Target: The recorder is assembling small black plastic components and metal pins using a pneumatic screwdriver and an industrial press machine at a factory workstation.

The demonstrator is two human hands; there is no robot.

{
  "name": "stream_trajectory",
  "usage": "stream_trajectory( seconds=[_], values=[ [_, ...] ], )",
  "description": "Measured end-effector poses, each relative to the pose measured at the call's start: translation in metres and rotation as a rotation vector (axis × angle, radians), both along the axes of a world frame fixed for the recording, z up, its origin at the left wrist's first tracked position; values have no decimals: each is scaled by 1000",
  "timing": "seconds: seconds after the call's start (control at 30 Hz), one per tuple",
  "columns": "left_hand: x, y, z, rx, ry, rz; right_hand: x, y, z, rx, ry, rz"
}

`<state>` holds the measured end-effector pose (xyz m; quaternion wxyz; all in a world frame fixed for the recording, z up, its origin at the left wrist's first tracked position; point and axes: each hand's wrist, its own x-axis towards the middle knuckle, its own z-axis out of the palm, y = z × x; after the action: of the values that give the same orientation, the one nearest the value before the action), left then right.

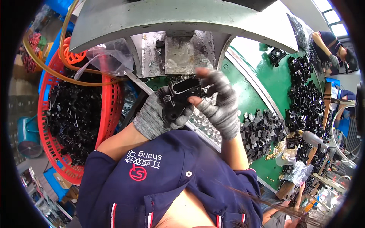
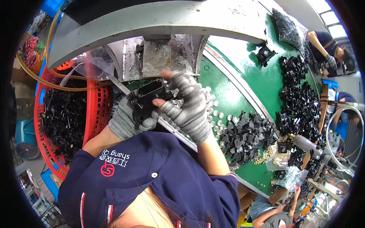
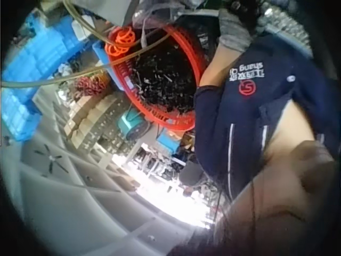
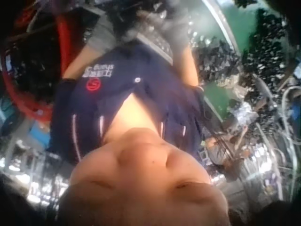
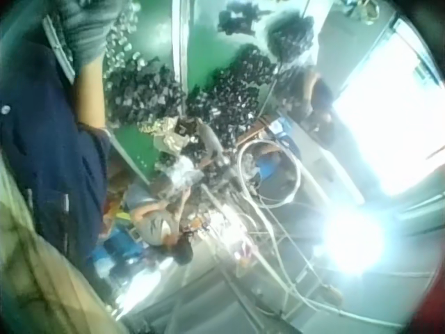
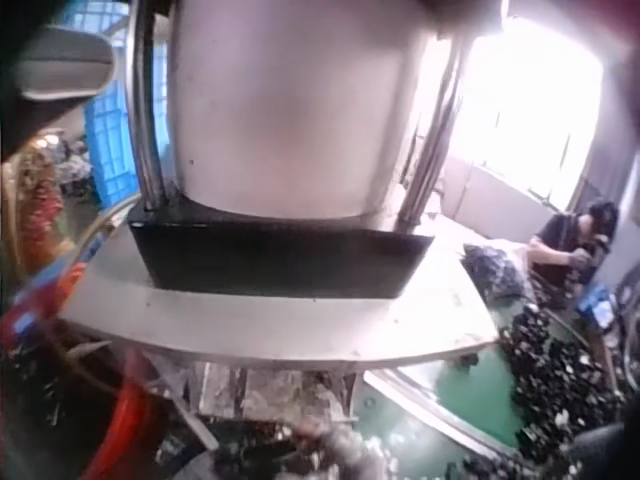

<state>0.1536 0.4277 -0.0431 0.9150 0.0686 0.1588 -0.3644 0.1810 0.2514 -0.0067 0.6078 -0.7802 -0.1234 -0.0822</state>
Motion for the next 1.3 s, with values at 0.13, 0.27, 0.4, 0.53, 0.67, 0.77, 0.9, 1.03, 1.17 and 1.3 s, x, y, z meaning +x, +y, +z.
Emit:
stream_trajectory(
  seconds=[0.13,0.27,0.4,0.53,0.67,0.77,0.9,1.03,1.17,1.3],
  values=[
    [-1,10,-6,64,-150,-153,2,-14,-26,262,264,245],
    [-15,24,-26,816,-686,-129,-8,-15,-31,59,257,166],
    [-19,17,-16,1283,-1046,16,-24,-11,-45,507,761,113],
    [5,12,-9,1346,-1177,-147,-19,-15,-50,551,872,162],
    [18,8,-24,1175,-1080,-59,12,-54,-52,-208,647,41],
    [23,4,-27,1177,-960,35,33,-69,-73,-721,213,-94],
    [25,7,-34,1374,-992,94,42,-66,-73,-1065,158,-62],
    [22,9,-28,1364,-925,62,42,-66,-77,-1065,179,-50],
    [19,13,-28,1419,-895,5,35,-75,-86,-888,118,-87],
    [30,10,-28,1644,-1178,102,26,-67,-61,-486,114,-147]
  ],
)
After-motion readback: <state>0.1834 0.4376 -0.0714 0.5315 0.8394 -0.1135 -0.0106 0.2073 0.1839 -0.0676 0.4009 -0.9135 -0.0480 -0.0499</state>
